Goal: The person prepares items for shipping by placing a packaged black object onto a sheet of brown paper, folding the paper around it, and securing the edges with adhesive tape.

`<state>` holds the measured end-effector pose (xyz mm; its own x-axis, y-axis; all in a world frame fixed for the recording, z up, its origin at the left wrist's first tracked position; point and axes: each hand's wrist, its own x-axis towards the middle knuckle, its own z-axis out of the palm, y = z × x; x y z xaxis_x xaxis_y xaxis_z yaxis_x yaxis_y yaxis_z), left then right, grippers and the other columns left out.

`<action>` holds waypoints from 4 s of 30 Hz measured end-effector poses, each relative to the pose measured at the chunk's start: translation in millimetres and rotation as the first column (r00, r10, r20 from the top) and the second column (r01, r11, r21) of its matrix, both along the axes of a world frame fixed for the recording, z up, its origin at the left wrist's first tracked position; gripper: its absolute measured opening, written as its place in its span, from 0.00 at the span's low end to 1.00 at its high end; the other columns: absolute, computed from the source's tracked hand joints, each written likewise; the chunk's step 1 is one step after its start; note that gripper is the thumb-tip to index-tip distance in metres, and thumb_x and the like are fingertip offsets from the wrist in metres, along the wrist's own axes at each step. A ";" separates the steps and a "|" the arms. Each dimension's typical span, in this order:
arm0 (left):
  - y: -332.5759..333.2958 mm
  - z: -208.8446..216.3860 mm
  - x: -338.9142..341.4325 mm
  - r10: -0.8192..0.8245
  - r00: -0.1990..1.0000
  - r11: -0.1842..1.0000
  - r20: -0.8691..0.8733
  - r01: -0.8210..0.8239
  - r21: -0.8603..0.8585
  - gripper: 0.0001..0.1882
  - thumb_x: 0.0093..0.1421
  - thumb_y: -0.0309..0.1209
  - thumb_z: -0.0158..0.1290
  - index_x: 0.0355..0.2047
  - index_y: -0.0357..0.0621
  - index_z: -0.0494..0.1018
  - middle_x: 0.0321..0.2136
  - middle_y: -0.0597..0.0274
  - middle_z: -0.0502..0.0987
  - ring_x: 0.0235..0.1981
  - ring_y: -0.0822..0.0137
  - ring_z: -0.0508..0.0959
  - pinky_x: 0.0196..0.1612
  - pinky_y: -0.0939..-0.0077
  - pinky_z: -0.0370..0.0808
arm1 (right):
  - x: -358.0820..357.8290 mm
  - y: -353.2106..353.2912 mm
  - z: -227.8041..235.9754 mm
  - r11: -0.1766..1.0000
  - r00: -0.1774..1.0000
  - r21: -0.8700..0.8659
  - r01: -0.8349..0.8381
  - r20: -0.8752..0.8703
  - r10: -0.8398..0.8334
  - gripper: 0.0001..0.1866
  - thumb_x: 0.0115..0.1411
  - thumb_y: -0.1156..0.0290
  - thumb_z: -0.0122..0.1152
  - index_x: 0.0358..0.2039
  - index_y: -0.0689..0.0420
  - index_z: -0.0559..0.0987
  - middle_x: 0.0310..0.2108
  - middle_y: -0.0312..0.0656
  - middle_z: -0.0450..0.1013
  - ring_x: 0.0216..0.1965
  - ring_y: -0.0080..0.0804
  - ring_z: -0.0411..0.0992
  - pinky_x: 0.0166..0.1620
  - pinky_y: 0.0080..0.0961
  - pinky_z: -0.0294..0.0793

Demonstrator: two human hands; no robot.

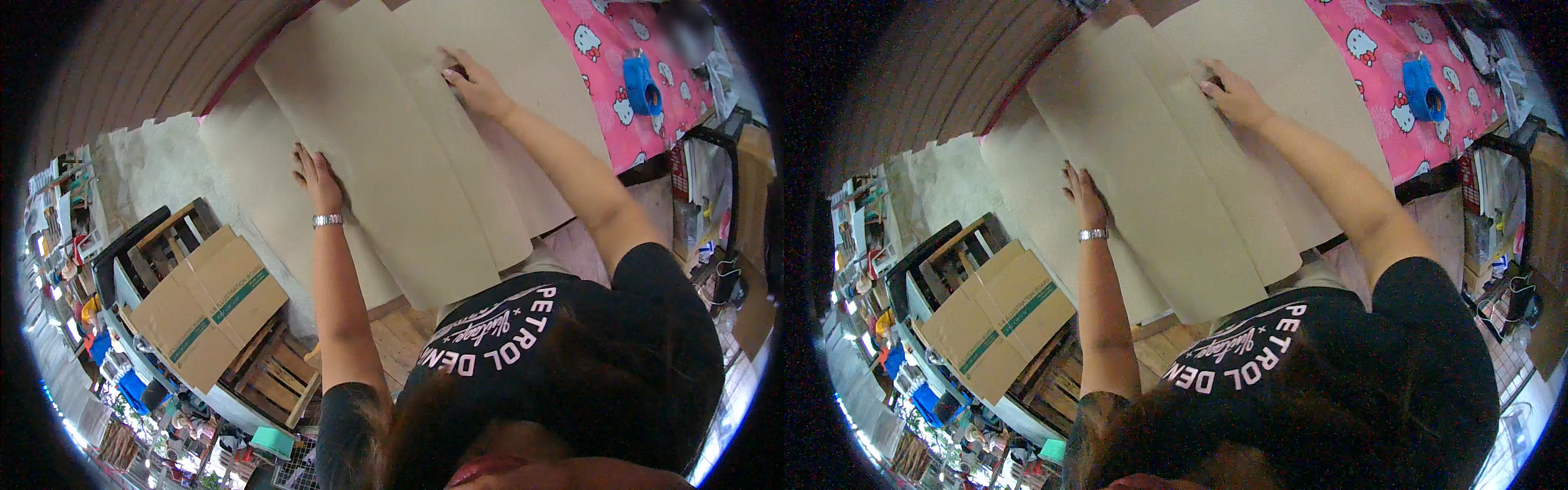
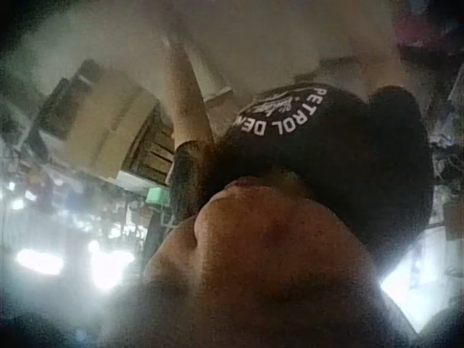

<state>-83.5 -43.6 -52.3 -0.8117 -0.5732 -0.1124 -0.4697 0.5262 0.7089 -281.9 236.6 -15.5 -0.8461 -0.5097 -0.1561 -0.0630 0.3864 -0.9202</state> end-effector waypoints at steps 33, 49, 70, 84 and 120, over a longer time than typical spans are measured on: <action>79.6 49.8 -30.8 -0.048 0.956 0.869 0.288 0.183 -0.460 0.35 0.64 0.51 0.30 0.64 0.40 0.43 0.66 0.57 0.40 0.67 0.55 0.40 0.65 0.56 0.34 | 10.9 -133.2 -2.3 0.774 0.628 0.487 -0.406 -0.467 0.623 0.27 0.58 0.53 0.52 0.49 0.62 0.72 0.50 0.48 0.69 0.53 0.39 0.64 0.54 0.37 0.63; 47.7 67.4 -74.2 -0.292 0.697 0.710 0.655 0.617 -0.340 0.40 0.57 0.49 0.46 0.65 0.66 0.40 0.67 0.68 0.33 0.67 0.53 0.36 0.56 0.24 0.38 | -91.9 246.4 46.8 0.587 0.731 0.523 0.618 -0.656 -0.186 0.21 0.54 0.64 0.51 0.47 0.58 0.71 0.44 0.50 0.71 0.47 0.44 0.69 0.50 0.37 0.67; 19.7 77.3 -114.1 -0.416 0.627 0.714 0.659 0.674 -0.191 0.64 0.35 0.57 0.64 0.65 0.66 0.35 0.67 0.70 0.32 0.67 0.60 0.34 0.55 0.22 0.41 | 71.5 -48.7 149.5 0.584 0.868 0.673 -0.455 0.187 0.461 0.15 0.46 0.63 0.54 0.29 0.61 0.80 0.33 0.54 0.75 0.35 0.47 0.74 0.38 0.42 0.73; 15.3 34.5 -86.0 -0.525 0.672 0.629 0.522 0.720 -0.293 0.50 0.47 0.54 0.55 0.65 0.59 0.43 0.67 0.66 0.37 0.67 0.59 0.37 0.56 0.24 0.35 | 19.8 48.5 116.4 0.315 0.494 0.440 -0.841 0.862 0.114 0.11 0.47 0.56 0.56 0.22 0.49 0.76 0.21 0.35 0.73 0.19 0.32 0.71 0.26 0.40 0.69; 99.7 28.1 204.6 0.124 0.990 0.784 -0.064 -0.058 0.618 0.39 0.64 0.53 0.35 0.65 0.44 0.36 0.63 0.49 0.51 0.63 0.56 0.54 0.63 0.63 0.49 | 138.3 112.0 8.4 0.801 0.806 0.347 -0.487 -0.175 0.566 0.44 0.47 0.67 0.58 0.64 0.58 0.49 0.62 0.54 0.51 0.63 0.51 0.50 0.63 0.39 0.48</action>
